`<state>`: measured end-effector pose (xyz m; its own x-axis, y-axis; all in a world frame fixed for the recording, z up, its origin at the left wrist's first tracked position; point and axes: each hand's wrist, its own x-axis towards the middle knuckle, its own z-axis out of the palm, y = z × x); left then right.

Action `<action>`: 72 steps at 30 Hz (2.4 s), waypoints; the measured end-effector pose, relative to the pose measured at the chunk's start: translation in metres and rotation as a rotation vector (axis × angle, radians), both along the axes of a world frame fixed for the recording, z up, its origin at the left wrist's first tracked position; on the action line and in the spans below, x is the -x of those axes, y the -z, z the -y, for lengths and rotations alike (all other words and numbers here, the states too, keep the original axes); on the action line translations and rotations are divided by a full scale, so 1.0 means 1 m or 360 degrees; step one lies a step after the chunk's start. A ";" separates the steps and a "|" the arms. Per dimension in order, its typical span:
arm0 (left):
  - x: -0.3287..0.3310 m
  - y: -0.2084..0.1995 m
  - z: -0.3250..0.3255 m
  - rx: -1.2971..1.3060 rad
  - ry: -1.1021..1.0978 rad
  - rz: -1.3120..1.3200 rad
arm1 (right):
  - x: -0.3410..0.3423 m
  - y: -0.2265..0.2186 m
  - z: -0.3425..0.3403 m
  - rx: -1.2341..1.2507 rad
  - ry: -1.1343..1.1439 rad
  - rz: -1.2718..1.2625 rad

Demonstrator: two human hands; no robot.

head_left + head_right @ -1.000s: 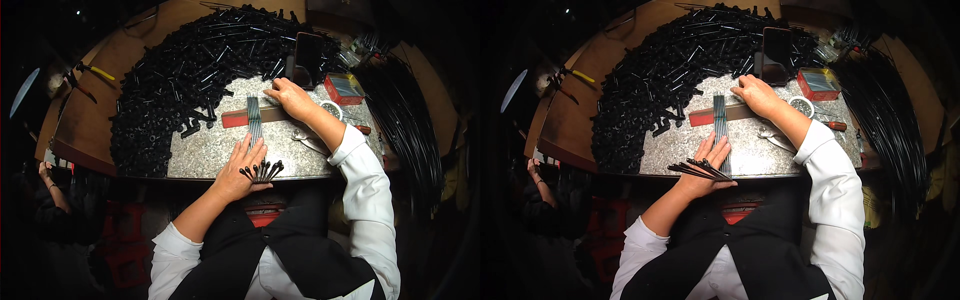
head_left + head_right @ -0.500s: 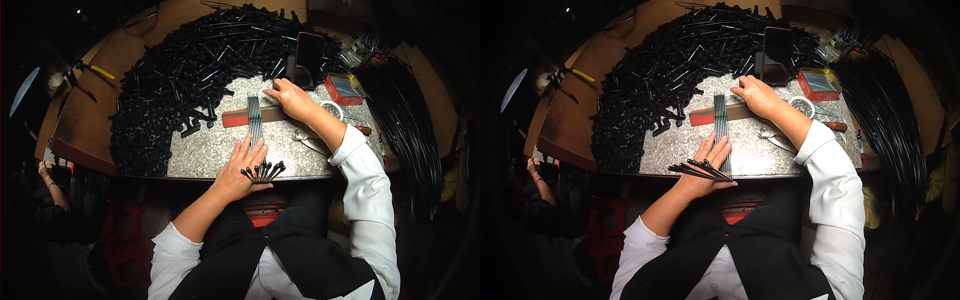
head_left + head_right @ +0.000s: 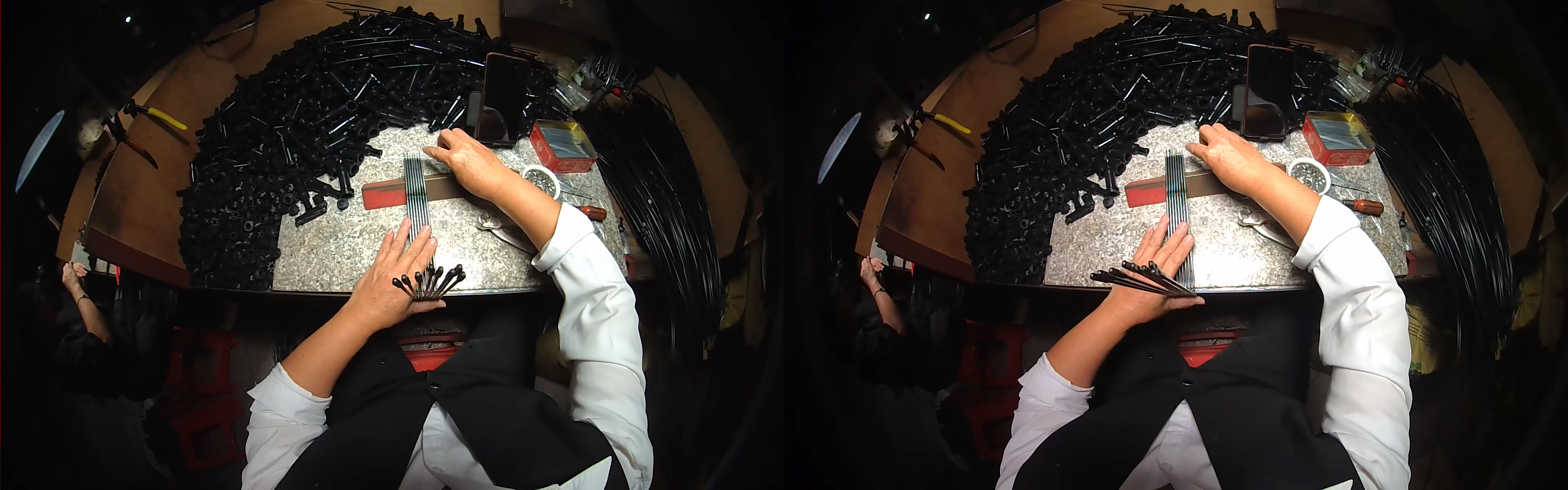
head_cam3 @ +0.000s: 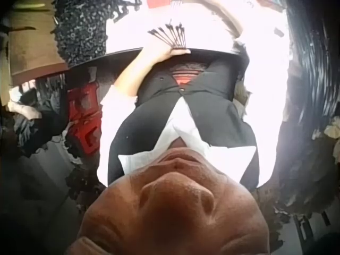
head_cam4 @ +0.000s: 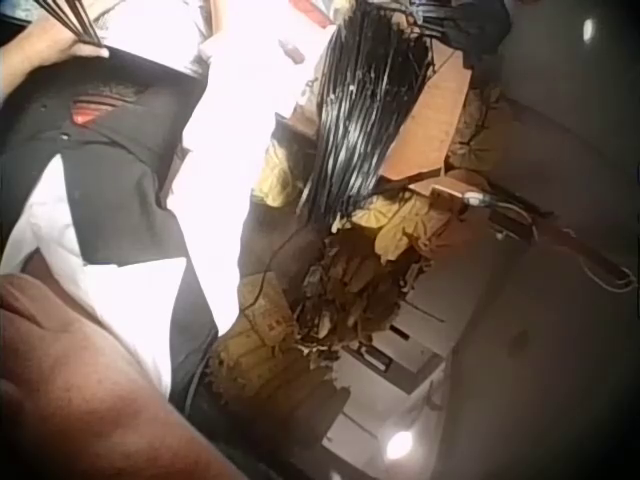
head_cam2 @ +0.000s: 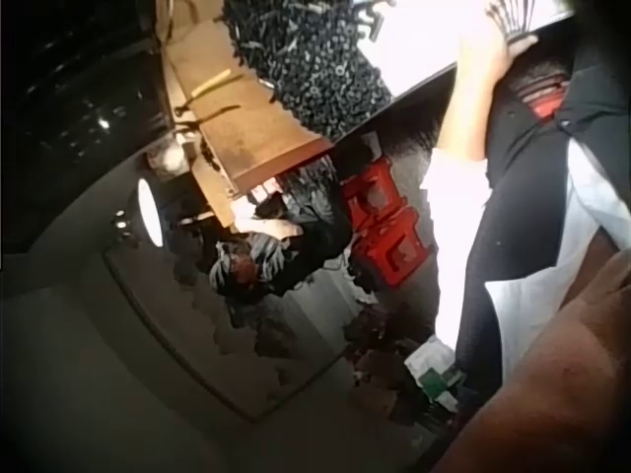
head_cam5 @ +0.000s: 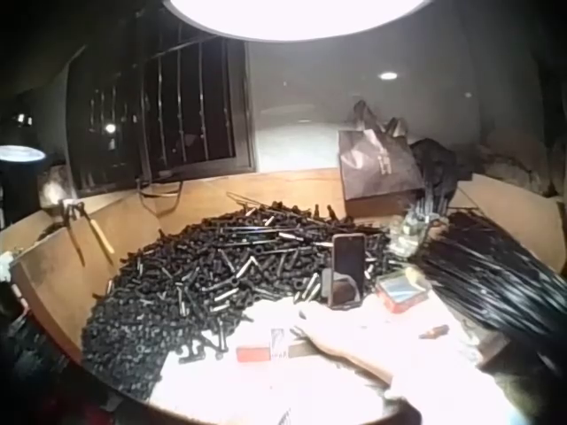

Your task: Assembling small black plastic parts into finished components using manual pliers and crimping tools.

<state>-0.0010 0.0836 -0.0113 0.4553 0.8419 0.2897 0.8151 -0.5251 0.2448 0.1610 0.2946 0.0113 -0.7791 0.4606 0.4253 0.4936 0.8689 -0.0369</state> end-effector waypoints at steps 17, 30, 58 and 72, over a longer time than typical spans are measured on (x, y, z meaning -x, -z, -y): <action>0.001 0.002 -0.002 0.0003 0.0021 0.0011 | -0.134 -0.047 -0.060 -0.0287 0.0718 -0.0114; -0.001 0.000 0.000 0.0004 -0.0034 -0.0036 | -0.190 -0.019 -0.085 -0.0250 0.1044 0.0679; -0.017 -0.129 0.021 0.0237 0.0664 0.1600 | -0.085 -0.162 0.202 0.0347 -0.0351 -0.0392; -0.015 -0.130 0.026 0.0009 0.0595 0.1419 | -0.081 -0.163 0.213 0.0023 -0.0284 -0.0250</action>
